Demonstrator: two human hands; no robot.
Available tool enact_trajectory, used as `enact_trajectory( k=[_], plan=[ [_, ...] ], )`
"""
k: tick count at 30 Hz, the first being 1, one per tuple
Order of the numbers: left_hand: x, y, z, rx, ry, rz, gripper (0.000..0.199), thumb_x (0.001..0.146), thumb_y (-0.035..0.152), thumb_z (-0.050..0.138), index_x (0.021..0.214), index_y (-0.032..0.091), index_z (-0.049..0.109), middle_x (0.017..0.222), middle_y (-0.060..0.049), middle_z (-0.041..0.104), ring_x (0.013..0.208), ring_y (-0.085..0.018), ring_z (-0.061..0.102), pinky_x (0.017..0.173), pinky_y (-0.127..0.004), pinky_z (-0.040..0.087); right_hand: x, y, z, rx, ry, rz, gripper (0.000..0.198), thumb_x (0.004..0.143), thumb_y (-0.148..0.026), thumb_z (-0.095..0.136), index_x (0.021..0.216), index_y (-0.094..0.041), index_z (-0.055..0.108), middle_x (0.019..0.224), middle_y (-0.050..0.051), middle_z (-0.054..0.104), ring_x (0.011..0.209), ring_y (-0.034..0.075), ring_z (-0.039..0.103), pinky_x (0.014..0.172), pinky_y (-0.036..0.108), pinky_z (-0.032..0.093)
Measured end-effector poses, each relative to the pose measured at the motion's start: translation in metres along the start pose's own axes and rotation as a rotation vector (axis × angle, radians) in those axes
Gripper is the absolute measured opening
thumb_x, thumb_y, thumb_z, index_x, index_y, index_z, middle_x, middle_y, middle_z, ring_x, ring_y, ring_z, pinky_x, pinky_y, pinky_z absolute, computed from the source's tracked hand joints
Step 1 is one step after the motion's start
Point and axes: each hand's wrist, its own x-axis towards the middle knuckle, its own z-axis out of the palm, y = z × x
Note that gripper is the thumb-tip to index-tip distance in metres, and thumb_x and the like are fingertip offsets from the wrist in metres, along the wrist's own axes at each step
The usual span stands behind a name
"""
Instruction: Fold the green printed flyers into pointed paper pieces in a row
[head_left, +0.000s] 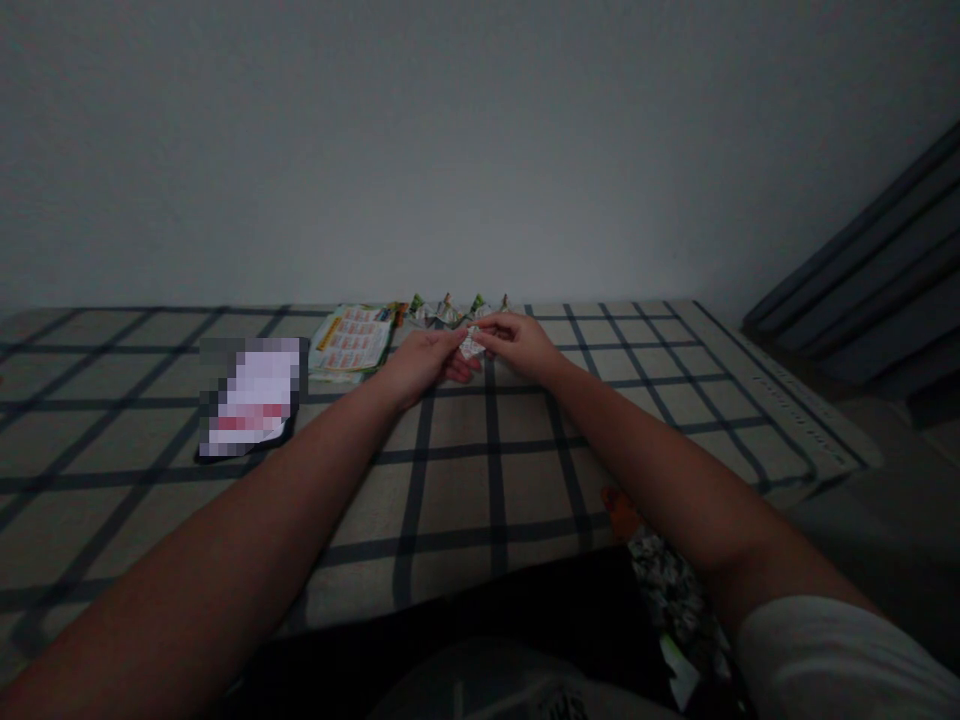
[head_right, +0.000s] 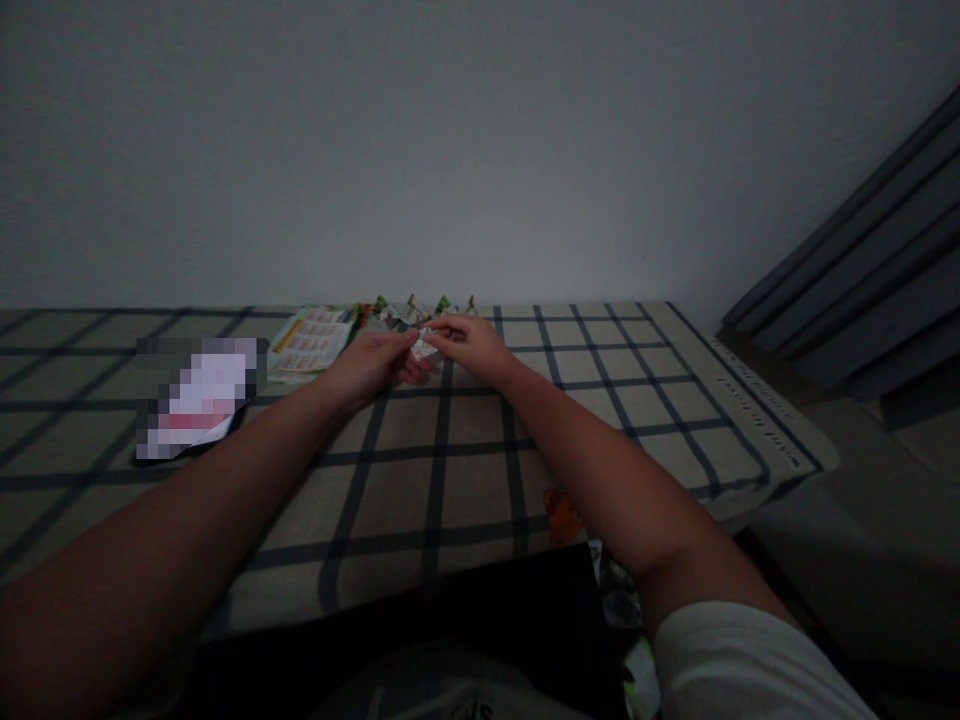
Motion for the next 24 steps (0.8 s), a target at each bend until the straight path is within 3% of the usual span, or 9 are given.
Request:
enact_trajectory(
  k=[4,13,20,24],
  plan=[
    [0.002,-0.0025,-0.0008,0.002,0.028,0.05,0.035,0.095,0.046,0.065,0.082,0.014,0.07,0.069,-0.007,0.072,0.056,-0.013,0.065,0.066,-0.028,0.061,0.0,0.0007,0.0012,0.07,-0.079,0.074,0.025,0.087,-0.037,0.07,0.098,-0.014,0.071,0.089,0.005,0.071,0.07,0.013,0.062,0.064,0.026,0.052],
    [0.0002,-0.0027,-0.0037,0.067,0.009,0.05,0.04,0.087,0.052,0.071,0.076,0.013,0.074,0.073,-0.01,0.076,0.063,-0.017,0.07,0.076,-0.035,0.063,0.0003,-0.0029,-0.0001,0.007,-0.069,0.082,0.017,0.087,-0.032,0.066,0.085,-0.016,0.062,0.074,0.001,0.063,0.063,0.013,0.057,0.062,0.026,0.048],
    [-0.0017,-0.0023,-0.0022,0.026,-0.009,-0.004,0.038,0.087,0.049,0.071,0.077,0.013,0.073,0.072,-0.011,0.076,0.059,-0.018,0.07,0.071,-0.035,0.063,-0.0019,-0.0081,-0.0003,-0.183,-0.06,-0.062,0.018,0.087,-0.031,0.062,0.076,-0.018,0.058,0.073,0.001,0.058,0.068,0.014,0.051,0.065,0.027,0.042],
    [-0.0017,-0.0051,-0.0026,0.069,0.024,0.041,0.043,0.084,0.056,0.073,0.076,0.014,0.074,0.072,-0.011,0.076,0.064,-0.019,0.071,0.072,-0.035,0.062,-0.0016,-0.0053,-0.0014,-0.166,-0.045,-0.042,0.02,0.087,-0.035,0.063,0.076,-0.018,0.059,0.072,0.001,0.058,0.067,0.014,0.049,0.063,0.026,0.041]
  ],
)
